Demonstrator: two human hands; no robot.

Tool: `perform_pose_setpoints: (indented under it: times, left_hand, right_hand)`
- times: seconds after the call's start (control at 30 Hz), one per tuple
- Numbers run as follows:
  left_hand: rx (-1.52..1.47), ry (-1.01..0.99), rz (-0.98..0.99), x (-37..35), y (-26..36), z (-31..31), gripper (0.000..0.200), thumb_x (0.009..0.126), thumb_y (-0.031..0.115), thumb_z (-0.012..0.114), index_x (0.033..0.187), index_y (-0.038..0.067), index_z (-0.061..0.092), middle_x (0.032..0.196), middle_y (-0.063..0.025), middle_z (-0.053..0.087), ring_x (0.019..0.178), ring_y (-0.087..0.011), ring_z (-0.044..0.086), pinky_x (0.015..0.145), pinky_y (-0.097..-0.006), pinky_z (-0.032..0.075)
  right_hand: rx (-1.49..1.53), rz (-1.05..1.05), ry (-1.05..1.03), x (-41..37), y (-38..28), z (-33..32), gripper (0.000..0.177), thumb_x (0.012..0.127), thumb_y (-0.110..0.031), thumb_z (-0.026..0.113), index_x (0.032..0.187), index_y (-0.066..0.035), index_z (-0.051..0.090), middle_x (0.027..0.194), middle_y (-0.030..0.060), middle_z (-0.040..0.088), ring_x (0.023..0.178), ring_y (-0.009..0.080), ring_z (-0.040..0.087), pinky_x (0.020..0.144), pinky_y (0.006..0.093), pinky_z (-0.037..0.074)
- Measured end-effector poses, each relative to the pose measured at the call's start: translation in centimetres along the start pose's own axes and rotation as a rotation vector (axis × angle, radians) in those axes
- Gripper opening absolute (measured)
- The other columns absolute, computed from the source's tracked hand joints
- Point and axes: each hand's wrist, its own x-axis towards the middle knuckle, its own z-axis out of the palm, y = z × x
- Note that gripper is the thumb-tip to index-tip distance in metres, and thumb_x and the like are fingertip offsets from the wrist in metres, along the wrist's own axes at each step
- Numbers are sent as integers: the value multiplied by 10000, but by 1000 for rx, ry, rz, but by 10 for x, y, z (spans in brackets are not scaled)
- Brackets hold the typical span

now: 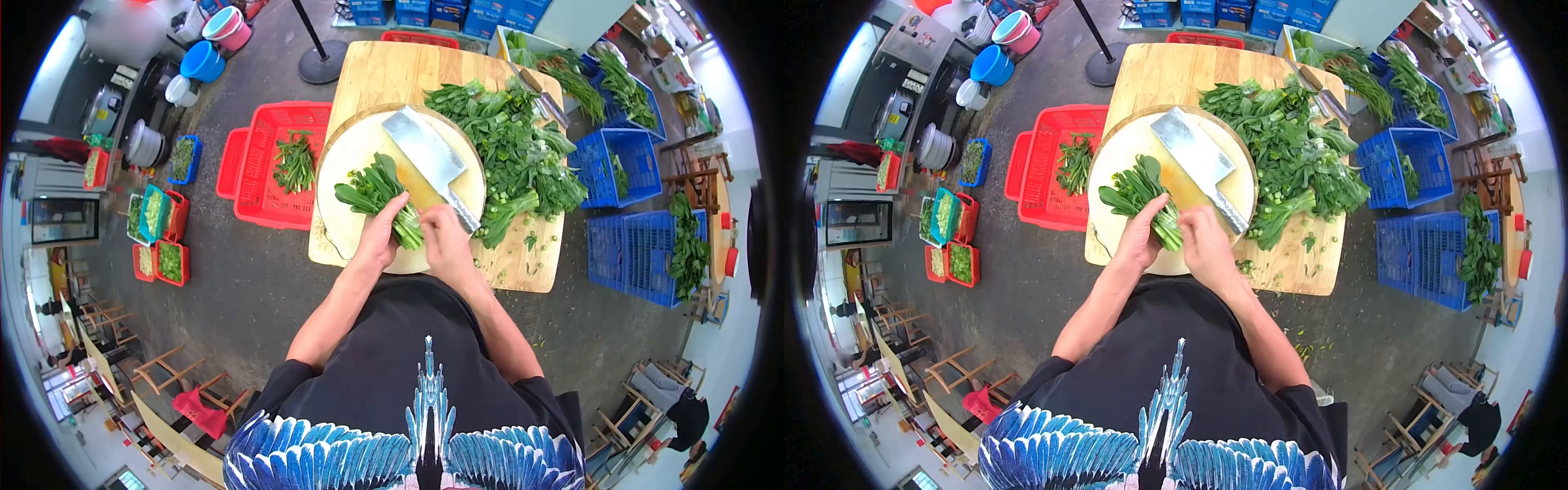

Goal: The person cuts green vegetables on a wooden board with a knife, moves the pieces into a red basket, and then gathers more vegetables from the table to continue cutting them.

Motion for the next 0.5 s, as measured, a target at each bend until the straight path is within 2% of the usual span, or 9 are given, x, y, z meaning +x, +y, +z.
perform_pose_setpoints:
  times: [0.1, 0.2, 0.23, 0.33, 0.37, 0.43, 0.47, 0.5]
  left_hand:
    - [-2, -96, -72, 3, 3, -11, 424, 1015, 279, 811, 1360, 84, 659, 1172, -83, 759, 1131, -221, 749, 981, -425, 629]
    - [-251, -295, -205, 6, 7, -19, 528, 1018, 323, 791, 1428, 32, 631, 1258, -137, 759, 1227, -301, 741, 1066, -473, 618]
    - [-311, -340, -178, 4, 6, -20, 613, 1015, 370, 793, 1493, 37, 604, 1295, -161, 750, 1314, -374, 690, 1120, -553, 587]
    - [-547, -534, -215, 1, 2, -14, 625, 1012, 421, 797, 1512, 94, 612, 1319, -152, 746, 1404, -398, 624, 1196, -653, 506]
    - [-544, -586, -242, 11, -6, -26, 623, 1029, 430, 782, 1522, 97, 598, 1352, -134, 729, 1502, -436, 531, 1250, -712, 411]
    - [-507, -524, -188, 15, -10, -30, 628, 1025, 399, 788, 1538, 99, 584, 1365, -133, 723, 1485, -417, 550, 1264, -702, 403]
    - [-486, -492, -162, 17, -12, -32, 632, 1022, 383, 791, 1546, 100, 577, 1371, -132, 719, 1477, -407, 560, 1270, -697, 399]
    - [-547, -550, -189, 14, -8, -28, 625, 1022, 353, 787, 1550, 96, 572, 1400, -138, 707, 1457, -397, 578, 1269, -692, 406]
  right_hand:
    - [893, 565, 166, 5, 14, 2, 163, 1179, -167, 547, 1257, -35, 605, 1209, 146, 732, 1138, 329, 745, 1054, 463, 596]
    - [1380, 676, 187, 4, 14, -26, 176, 1196, -194, 528, 1270, -49, 596, 1218, 119, 753, 1163, 315, 755, 1122, 523, 577]
    - [1398, 728, 175, -3, 21, -30, 168, 1185, -191, 551, 1274, -56, 598, 1153, 98, 750, 1131, 324, 768, 1114, 547, 578]
    - [1499, 709, 163, -22, 27, -39, 179, 1180, -179, 557, 1302, -53, 592, 1104, 79, 739, 1137, 307, 773, 1094, 531, 592]
    - [1481, 758, 208, -27, 28, -41, 185, 1175, -177, 563, 1311, -54, 591, 1088, 72, 733, 1086, 287, 773, 1065, 516, 605]
    - [1444, 854, 300, -30, 24, -47, 199, 1166, -172, 576, 1328, -58, 589, 1057, 58, 720, 983, 246, 773, 1006, 485, 631]
    - [1515, 832, 251, -37, 32, -49, 211, 1156, -166, 590, 1337, -58, 587, 1052, 52, 717, 921, 221, 750, 968, 465, 635]
    - [1586, 806, 202, -40, 38, -53, 224, 1147, -160, 604, 1346, -59, 585, 1047, 47, 714, 859, 195, 727, 931, 445, 640]
